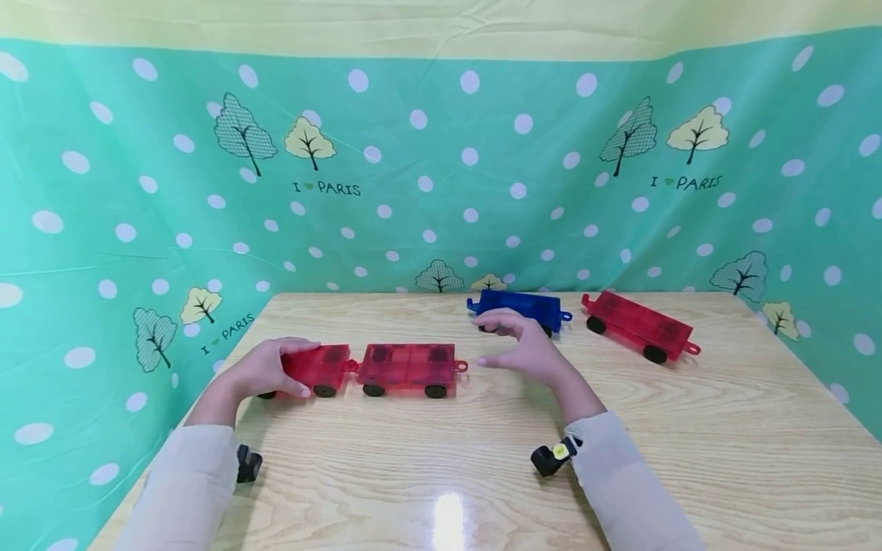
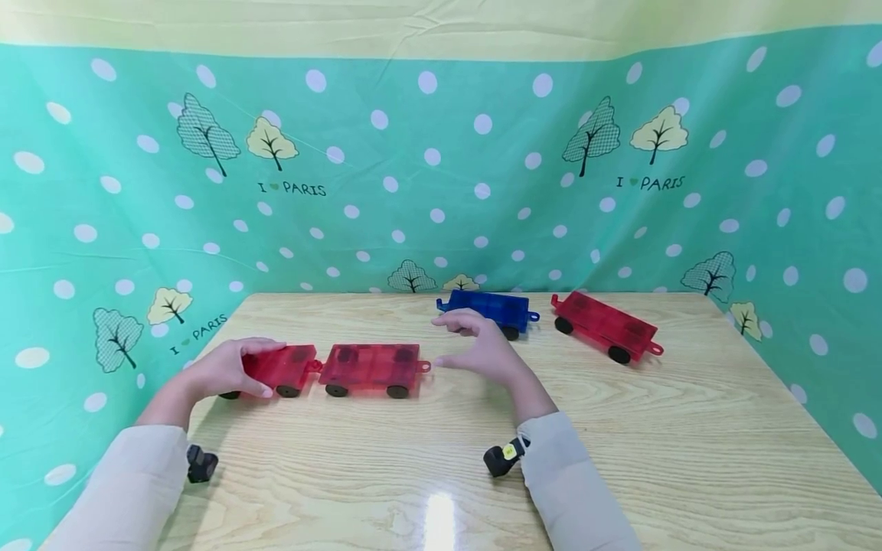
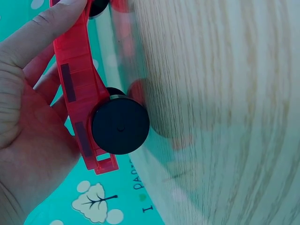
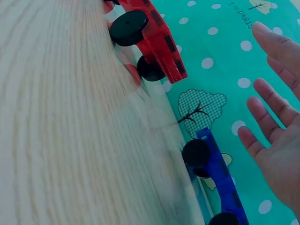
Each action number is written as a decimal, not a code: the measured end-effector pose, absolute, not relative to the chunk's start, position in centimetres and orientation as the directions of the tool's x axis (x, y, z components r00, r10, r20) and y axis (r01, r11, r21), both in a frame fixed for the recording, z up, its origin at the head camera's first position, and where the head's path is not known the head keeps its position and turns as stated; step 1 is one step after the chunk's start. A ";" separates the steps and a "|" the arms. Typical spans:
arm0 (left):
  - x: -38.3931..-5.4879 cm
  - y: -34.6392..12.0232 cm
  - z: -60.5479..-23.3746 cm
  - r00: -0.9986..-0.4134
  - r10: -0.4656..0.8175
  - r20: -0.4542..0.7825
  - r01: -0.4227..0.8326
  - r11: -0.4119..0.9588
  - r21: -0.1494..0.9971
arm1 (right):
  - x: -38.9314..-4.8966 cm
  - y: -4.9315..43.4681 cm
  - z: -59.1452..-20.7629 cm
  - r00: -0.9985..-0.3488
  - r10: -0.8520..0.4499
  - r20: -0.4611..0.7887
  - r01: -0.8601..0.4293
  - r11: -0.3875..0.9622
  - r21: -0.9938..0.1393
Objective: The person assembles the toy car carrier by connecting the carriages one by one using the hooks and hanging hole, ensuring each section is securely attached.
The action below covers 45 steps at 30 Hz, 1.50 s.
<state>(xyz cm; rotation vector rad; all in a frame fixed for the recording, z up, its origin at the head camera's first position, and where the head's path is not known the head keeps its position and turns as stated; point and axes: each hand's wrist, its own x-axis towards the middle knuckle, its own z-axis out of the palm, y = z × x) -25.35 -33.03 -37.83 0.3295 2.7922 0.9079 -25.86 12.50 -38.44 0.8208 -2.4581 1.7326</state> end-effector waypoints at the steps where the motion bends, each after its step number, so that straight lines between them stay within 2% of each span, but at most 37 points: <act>1: -25.4 -33.0 -37.8 -0.958 0.267 -0.106 0.154 0.789 0.595 | -25.8 12.6 -38.3 -0.864 -0.392 0.315 -0.429 0.248 -0.869; 9: -25.3 -33.2 -37.8 -0.958 0.267 -0.105 0.158 0.797 0.583 | -25.9 13.9 -38.1 -0.874 -0.344 0.343 -0.437 0.251 -0.864; 17: -25.2 -33.1 -37.7 -0.956 0.272 -0.105 0.159 0.789 0.594 | -26.5 15.7 -38.0 -0.874 -0.327 0.360 -0.463 0.328 -0.823; 29: -25.3 -33.1 -37.7 -0.955 0.275 -0.111 0.157 0.787 0.596 | -28.2 17.9 -37.6 -0.892 -0.338 0.298 -0.421 0.390 -0.819; 38: -25.4 -33.2 -37.8 -0.953 0.283 -0.104 0.171 0.791 0.587 | -29.8 19.3 -37.7 -0.916 -0.349 0.196 -0.349 0.457 -0.818; 45: -25.3 -33.1 -37.7 -0.954 0.277 -0.116 0.156 0.789 0.595 | -31.3 20.4 -38.6 -0.905 -0.380 0.191 -0.374 0.493 -0.786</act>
